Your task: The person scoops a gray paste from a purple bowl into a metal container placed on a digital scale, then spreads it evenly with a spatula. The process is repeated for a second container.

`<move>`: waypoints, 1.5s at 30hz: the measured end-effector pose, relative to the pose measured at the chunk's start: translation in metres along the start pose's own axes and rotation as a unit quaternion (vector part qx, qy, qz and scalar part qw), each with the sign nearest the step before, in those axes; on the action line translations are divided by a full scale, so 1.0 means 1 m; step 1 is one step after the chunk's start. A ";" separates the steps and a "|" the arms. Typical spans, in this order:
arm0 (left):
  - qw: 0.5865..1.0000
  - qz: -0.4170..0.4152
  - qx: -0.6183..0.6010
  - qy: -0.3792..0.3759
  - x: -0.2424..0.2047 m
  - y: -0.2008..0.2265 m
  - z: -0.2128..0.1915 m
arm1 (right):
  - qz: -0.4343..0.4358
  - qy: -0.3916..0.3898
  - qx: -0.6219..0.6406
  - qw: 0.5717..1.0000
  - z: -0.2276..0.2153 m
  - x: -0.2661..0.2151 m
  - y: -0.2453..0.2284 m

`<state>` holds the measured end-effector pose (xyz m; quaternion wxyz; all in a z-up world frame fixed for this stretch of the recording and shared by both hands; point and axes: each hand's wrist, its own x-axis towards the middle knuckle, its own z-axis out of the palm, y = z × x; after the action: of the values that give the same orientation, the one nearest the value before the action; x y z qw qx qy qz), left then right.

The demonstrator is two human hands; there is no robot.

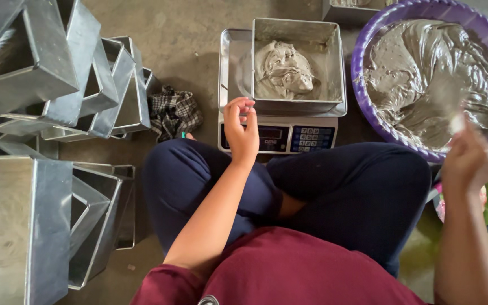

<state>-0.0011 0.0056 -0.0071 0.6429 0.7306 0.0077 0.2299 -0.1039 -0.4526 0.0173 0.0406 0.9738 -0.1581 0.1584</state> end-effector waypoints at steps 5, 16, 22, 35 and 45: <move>1.000 -0.005 -0.016 -0.002 -0.002 -0.001 0.002 | -0.048 -0.049 -0.118 0.991 0.053 -0.043 0.060; 1.000 0.008 0.015 0.002 -0.001 0.001 0.002 | 0.022 0.013 -0.108 0.994 0.057 -0.039 0.053; 1.000 0.019 0.015 0.001 0.000 0.002 -0.003 | 0.020 -0.019 -0.116 0.993 0.061 -0.019 0.053; 1.000 0.013 0.014 0.001 -0.001 0.000 -0.003 | 0.046 -0.071 0.046 0.995 0.070 0.101 0.125; 1.000 0.008 0.022 -0.012 -0.001 0.001 0.000 | 0.072 -0.146 0.192 0.968 0.037 0.095 0.048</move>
<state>-0.0022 0.0050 -0.0065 0.6247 0.7475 -0.0007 0.2258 -0.0227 -0.5309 0.0140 -0.1825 0.9620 -0.1983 0.0446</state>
